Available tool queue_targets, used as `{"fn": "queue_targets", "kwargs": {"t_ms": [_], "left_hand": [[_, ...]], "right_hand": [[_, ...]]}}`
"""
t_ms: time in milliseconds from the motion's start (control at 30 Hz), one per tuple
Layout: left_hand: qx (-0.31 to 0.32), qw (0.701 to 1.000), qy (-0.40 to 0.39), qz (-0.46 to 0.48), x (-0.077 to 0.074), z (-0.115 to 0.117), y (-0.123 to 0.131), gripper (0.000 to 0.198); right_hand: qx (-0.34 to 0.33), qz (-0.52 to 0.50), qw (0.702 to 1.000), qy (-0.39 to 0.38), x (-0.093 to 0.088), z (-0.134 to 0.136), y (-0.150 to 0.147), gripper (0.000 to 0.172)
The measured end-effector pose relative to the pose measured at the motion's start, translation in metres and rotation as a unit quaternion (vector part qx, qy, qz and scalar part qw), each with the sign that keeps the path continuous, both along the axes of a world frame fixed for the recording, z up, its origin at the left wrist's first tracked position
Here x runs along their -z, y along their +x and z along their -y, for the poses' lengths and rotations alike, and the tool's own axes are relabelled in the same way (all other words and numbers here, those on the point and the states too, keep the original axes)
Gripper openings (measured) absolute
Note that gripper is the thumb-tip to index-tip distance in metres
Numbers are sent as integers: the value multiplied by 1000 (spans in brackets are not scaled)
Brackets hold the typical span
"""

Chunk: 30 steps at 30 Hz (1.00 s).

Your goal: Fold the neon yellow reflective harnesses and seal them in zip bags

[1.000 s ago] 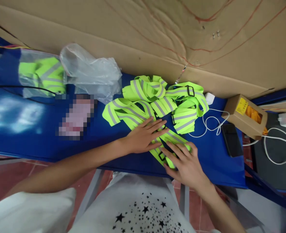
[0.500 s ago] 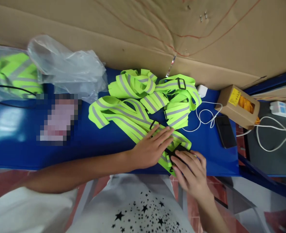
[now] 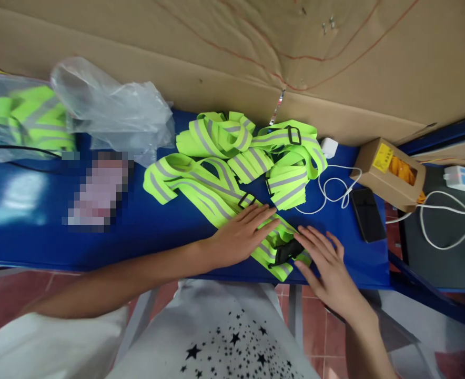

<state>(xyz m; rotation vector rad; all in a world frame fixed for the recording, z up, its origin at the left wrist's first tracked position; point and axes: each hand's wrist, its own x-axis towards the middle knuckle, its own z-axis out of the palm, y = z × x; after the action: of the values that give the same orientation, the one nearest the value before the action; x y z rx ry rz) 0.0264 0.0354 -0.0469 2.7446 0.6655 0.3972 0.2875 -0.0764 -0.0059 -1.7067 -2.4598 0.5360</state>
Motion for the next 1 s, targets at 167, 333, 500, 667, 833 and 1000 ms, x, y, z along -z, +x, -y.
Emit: {"fn": "queue_targets", "kwargs": {"t_ms": [167,333,500,667,833,1000], "left_hand": [[-35,998,-45,39,-26,23,2,32],[-83,996,0,-37,-34,45,1,31],[-136,980,52,-139,-37,59,-11,16],[-122,977,59,-165,-36,65,-13,14],[-84,984,87,-134,-32,61,-15,9],[-94,988,81,-96,-44,68,-31,12]], "right_hand": [[19,-65,998,-13,12,-6,-10,61],[-25,-90,995,-32,19,-14,-41,61],[-60,-48,997,-31,15,-17,-55,62],[-82,1,996,-20,15,-12,-66,73],[-82,14,996,39,19,-10,-69,60],[-114,-17,990,80,10,-10,-69,51]]}}
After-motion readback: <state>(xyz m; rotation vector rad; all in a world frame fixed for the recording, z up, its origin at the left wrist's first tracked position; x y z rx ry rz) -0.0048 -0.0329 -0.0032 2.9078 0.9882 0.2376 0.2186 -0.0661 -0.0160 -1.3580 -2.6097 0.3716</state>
